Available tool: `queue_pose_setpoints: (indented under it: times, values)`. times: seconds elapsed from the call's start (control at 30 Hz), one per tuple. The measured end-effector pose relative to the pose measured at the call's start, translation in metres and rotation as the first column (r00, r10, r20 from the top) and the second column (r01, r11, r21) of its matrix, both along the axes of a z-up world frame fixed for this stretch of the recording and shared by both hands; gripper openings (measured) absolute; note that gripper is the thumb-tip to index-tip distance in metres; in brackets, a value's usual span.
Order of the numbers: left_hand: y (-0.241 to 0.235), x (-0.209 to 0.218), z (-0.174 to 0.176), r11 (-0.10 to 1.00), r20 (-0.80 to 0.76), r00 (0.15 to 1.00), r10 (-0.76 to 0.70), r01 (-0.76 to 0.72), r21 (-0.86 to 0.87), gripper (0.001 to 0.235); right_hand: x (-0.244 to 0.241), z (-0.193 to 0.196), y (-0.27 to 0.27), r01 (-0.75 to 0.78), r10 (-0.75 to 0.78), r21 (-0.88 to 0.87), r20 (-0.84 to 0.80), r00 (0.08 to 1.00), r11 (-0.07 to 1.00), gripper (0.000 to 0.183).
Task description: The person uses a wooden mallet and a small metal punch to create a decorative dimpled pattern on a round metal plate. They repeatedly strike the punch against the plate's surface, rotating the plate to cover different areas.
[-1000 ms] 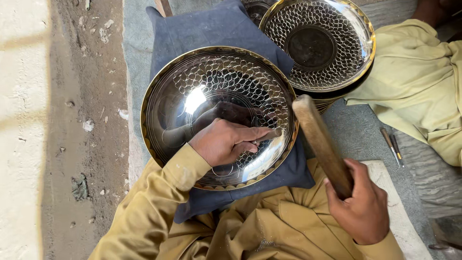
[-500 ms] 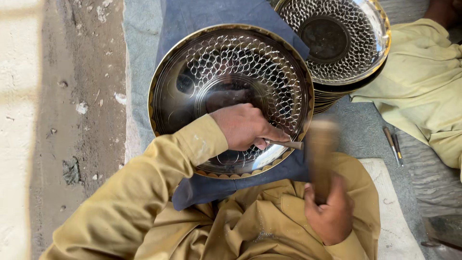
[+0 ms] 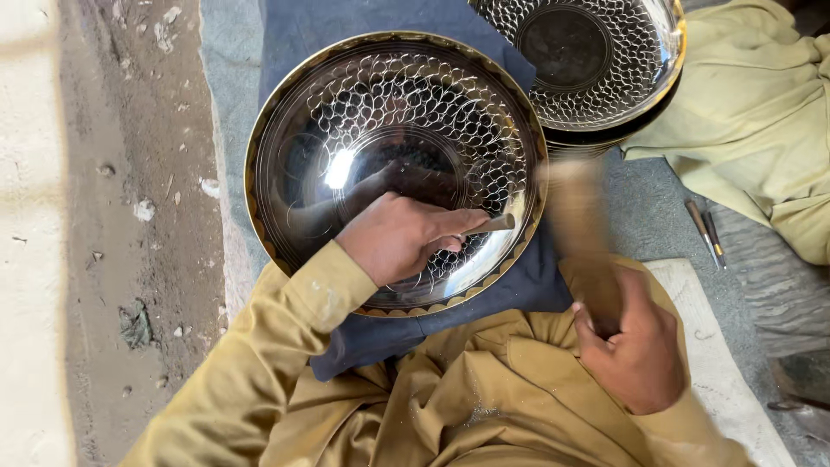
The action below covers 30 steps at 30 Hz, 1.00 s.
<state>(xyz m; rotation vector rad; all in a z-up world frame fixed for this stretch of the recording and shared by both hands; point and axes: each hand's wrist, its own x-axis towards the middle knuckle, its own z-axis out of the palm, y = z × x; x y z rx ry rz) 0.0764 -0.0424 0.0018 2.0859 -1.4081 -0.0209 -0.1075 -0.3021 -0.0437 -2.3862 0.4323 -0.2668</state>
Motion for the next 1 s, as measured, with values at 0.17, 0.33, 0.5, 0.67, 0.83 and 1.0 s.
queue_pose_setpoints:
  times: [0.17, 0.33, 0.5, 0.67, 0.83, 1.0]
  values:
    - [0.008, -0.024, -0.003, 0.980, -0.041, 0.983, 0.177, -0.180, -0.090, 0.043, 0.024, 0.043, -0.015, -0.260, 0.264, -0.147, 0.009, 0.964, 0.954, 0.055]
    - [0.008, -0.039, -0.012, 0.914, -0.162, 0.918, 0.362, -0.383, -0.132, 0.041, 0.060, 0.089, -0.023, -0.415, 0.385, -0.301, -0.156, 0.909, 0.858, 0.058]
    - [0.007, -0.062, -0.024, 0.788, -0.345, 0.832, 0.434, -0.536, -0.302, 0.036, 0.084, 0.125, -0.010, -0.547, 0.476, -0.323, -0.274, 0.835, 0.773, 0.065]
    - [0.008, -0.050, -0.014, 0.833, -0.320, 0.888, 0.331, -0.434, -0.344, 0.043, 0.076, 0.134, -0.009, -0.505, 0.400, -0.441, -0.313, 0.861, 0.742, 0.059]
    - [0.009, -0.018, -0.005, 0.985, -0.190, 0.980, 0.066, -0.094, -0.144, 0.052, 0.048, 0.093, -0.009, -0.324, 0.330, -0.286, -0.031, 0.944, 0.902, 0.055]
    - [0.008, -0.008, -0.004, 0.998, -0.234, 0.972, -0.027, 0.012, -0.069, 0.057, 0.006, 0.031, -0.002, -0.102, 0.137, -0.149, 0.250, 0.958, 0.984, 0.055]
